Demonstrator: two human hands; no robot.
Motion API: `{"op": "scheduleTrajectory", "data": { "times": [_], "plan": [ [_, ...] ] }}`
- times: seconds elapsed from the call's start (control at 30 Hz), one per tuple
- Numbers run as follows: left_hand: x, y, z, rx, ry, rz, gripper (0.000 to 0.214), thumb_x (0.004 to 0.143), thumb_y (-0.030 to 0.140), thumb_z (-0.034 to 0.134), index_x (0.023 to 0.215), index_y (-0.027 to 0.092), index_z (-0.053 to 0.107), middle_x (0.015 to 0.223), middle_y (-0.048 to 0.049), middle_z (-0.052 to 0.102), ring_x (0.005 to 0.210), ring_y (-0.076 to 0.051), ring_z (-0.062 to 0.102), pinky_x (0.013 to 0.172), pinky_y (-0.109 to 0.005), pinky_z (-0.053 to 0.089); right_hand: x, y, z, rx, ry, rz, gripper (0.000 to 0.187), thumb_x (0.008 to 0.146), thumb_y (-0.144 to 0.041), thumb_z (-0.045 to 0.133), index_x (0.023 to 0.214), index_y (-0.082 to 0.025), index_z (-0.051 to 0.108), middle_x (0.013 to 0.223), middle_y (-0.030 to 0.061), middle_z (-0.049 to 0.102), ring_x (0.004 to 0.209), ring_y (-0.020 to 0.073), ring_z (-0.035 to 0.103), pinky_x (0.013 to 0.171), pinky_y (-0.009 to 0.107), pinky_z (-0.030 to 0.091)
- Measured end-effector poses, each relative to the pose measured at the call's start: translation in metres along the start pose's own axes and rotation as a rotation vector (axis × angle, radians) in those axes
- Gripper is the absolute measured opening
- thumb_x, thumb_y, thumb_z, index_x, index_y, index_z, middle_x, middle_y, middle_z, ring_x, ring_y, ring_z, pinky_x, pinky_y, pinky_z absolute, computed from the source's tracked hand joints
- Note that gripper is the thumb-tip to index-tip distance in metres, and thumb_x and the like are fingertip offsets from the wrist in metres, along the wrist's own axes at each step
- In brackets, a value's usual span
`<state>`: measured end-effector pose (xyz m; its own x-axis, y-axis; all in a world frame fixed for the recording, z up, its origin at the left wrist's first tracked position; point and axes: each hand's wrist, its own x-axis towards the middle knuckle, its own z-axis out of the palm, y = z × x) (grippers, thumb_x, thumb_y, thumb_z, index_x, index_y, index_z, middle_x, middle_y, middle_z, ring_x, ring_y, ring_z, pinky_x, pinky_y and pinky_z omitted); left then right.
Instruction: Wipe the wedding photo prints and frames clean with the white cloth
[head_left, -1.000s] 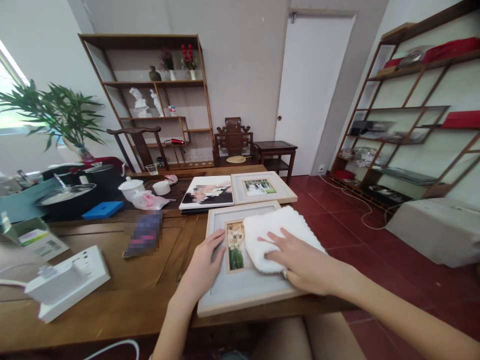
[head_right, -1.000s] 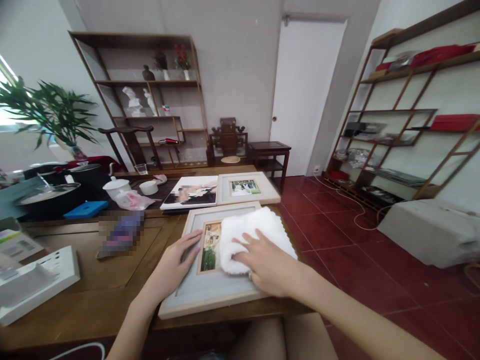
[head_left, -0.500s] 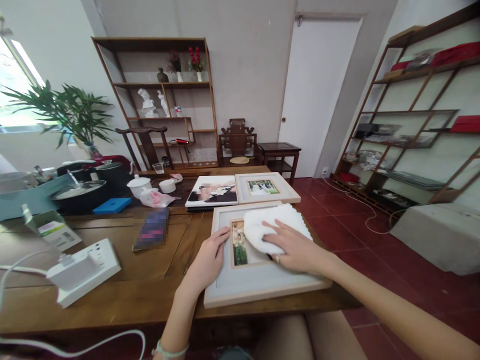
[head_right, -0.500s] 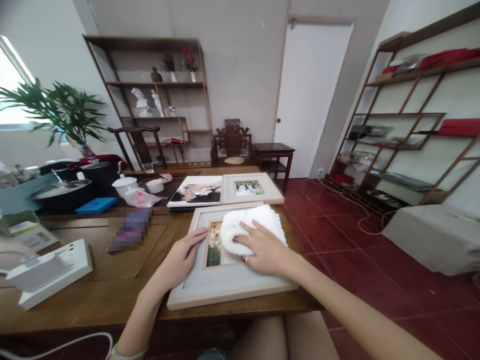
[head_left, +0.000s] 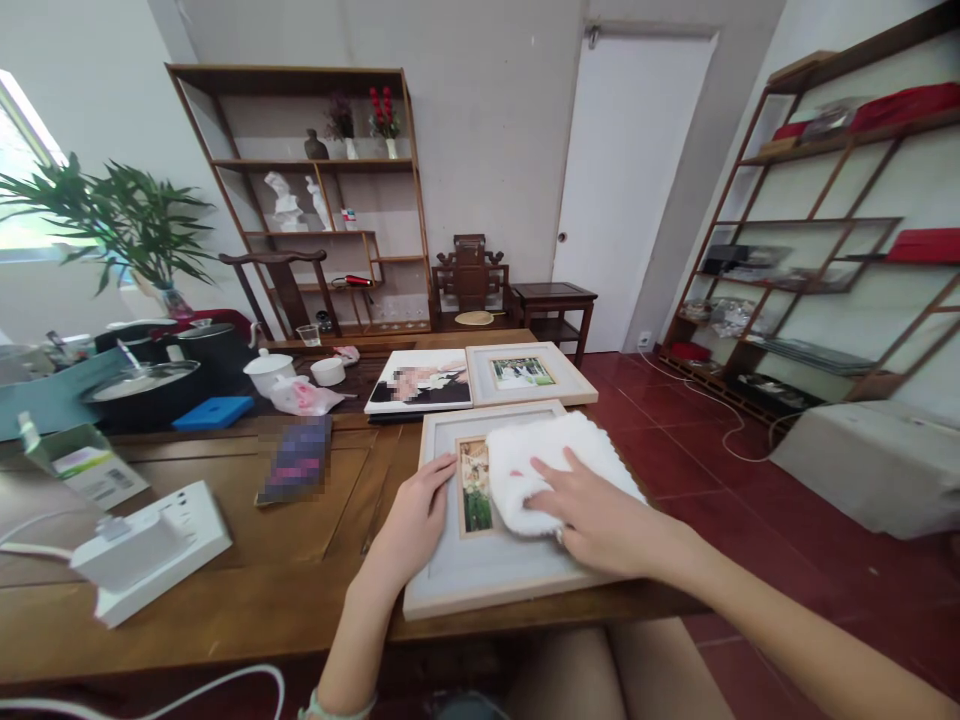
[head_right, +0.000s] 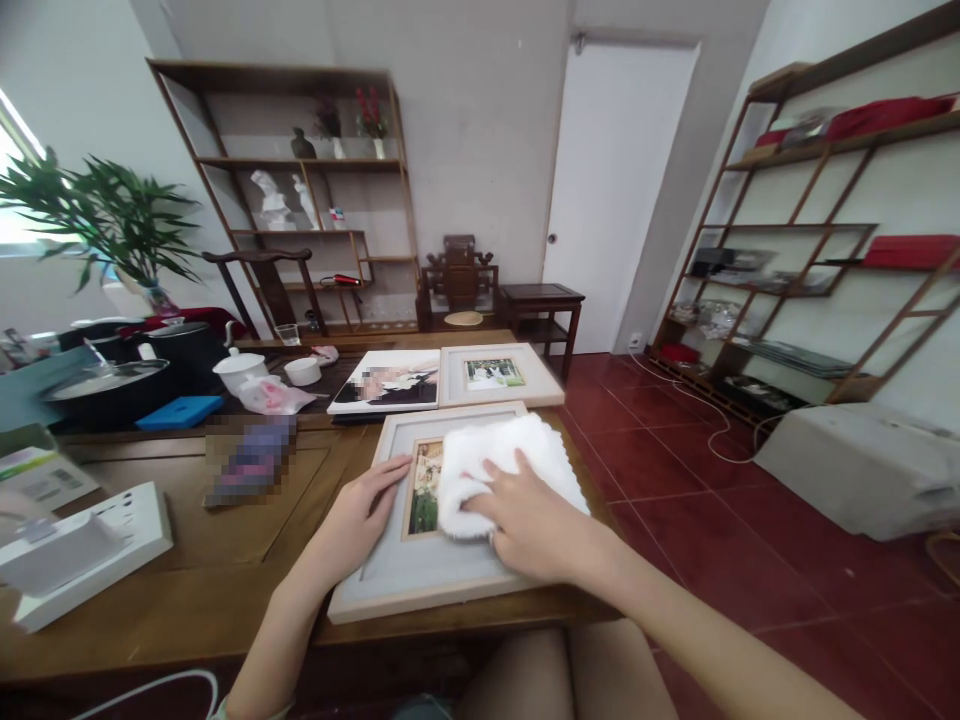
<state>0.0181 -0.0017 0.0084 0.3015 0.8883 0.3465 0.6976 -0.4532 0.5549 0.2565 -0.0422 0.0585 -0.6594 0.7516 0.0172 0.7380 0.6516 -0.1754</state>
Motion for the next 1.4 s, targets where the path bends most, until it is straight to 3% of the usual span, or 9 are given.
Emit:
{"op": "scheduleTrajectory", "data": {
  "times": [0.13,0.23,0.43,0.63,0.8,1.07,1.2,1.3,1.4],
  "plan": [
    [0.0,0.001,-0.001,0.009,0.0,0.017,0.04,0.086,0.019,0.035,0.116,0.013,0.061,0.129,-0.0096,0.057,0.119,-0.021,0.053,0.106,-0.04,0.038,-0.04,-0.032,-0.016,0.097,-0.069,-0.007,0.049,0.062,-0.008,0.042,0.104,-0.021,0.064,0.117,0.0118,0.062,0.127,0.0236,0.04,0.11,0.046,0.015],
    [0.0,0.001,-0.001,0.007,-0.011,0.025,0.04,0.087,0.019,0.035,0.116,0.012,0.061,0.129,-0.01,0.057,0.12,-0.02,0.053,0.106,-0.039,0.038,-0.046,-0.04,-0.019,0.14,-0.086,-0.006,0.042,0.063,-0.01,0.044,0.097,-0.023,0.066,0.112,0.0104,0.065,0.127,0.0221,0.041,0.111,0.044,0.015],
    [0.0,-0.002,-0.001,0.0,-0.02,0.036,0.04,0.087,0.019,0.034,0.118,0.013,0.06,0.13,-0.0098,0.056,0.121,-0.02,0.052,0.107,-0.039,0.036,-0.006,-0.005,0.003,0.046,0.028,0.006,0.051,0.068,-0.015,0.048,0.119,-0.016,0.058,0.136,0.0147,0.048,0.136,0.0234,0.023,0.112,0.048,0.009],
    [0.001,-0.003,-0.004,0.005,-0.045,0.045,0.04,0.088,0.021,0.034,0.119,0.012,0.059,0.132,-0.01,0.054,0.122,-0.021,0.05,0.107,-0.039,0.036,0.048,0.039,0.006,-0.114,0.171,0.11,0.055,0.071,-0.013,0.047,0.126,-0.016,0.053,0.146,0.0122,0.033,0.137,0.0306,0.02,0.108,0.057,0.011],
    [0.001,-0.004,-0.004,-0.012,-0.029,0.057,0.039,0.087,0.019,0.036,0.116,0.015,0.061,0.13,-0.0092,0.057,0.12,-0.021,0.052,0.106,-0.04,0.037,0.067,0.047,0.007,-0.127,0.181,0.136,0.06,0.067,-0.006,0.044,0.126,-0.014,0.052,0.147,0.0104,0.032,0.138,0.0346,0.012,0.105,0.063,0.008],
    [0.001,-0.003,-0.001,0.001,-0.035,0.049,0.04,0.088,0.02,0.035,0.119,0.013,0.059,0.131,-0.0107,0.055,0.121,-0.021,0.051,0.106,-0.039,0.037,0.004,-0.011,-0.005,0.094,-0.062,-0.087,0.059,0.062,-0.004,0.042,0.116,-0.017,0.061,0.14,0.0088,0.044,0.136,0.029,0.023,0.109,0.054,0.017],
    [0.001,-0.004,0.001,0.019,-0.039,0.051,0.042,0.088,0.019,0.033,0.122,0.015,0.057,0.135,-0.0099,0.052,0.124,-0.021,0.049,0.107,-0.04,0.036,-0.03,-0.045,-0.018,0.23,-0.099,-0.132,0.061,0.059,-0.003,0.042,0.113,-0.024,0.062,0.141,0.002,0.044,0.134,0.0216,0.029,0.112,0.044,0.017],
    [0.0,-0.005,0.002,0.042,-0.053,0.056,0.043,0.089,0.019,0.031,0.124,0.014,0.055,0.14,-0.0107,0.046,0.129,-0.021,0.042,0.109,-0.04,0.032,-0.035,-0.053,-0.016,0.269,-0.08,-0.129,0.061,0.059,-0.005,0.042,0.112,-0.026,0.062,0.14,0.0,0.044,0.134,0.0184,0.03,0.112,0.039,0.015],
    [-0.001,-0.006,0.003,0.067,-0.048,0.05,0.044,0.089,0.02,0.03,0.124,0.01,0.054,0.144,-0.0132,0.04,0.132,-0.022,0.037,0.111,-0.038,0.028,-0.021,-0.041,-0.004,0.213,-0.027,-0.074,0.058,0.06,-0.007,0.044,0.114,-0.021,0.061,0.142,0.0049,0.042,0.136,0.0215,0.025,0.112,0.044,0.016]
  ]
}}
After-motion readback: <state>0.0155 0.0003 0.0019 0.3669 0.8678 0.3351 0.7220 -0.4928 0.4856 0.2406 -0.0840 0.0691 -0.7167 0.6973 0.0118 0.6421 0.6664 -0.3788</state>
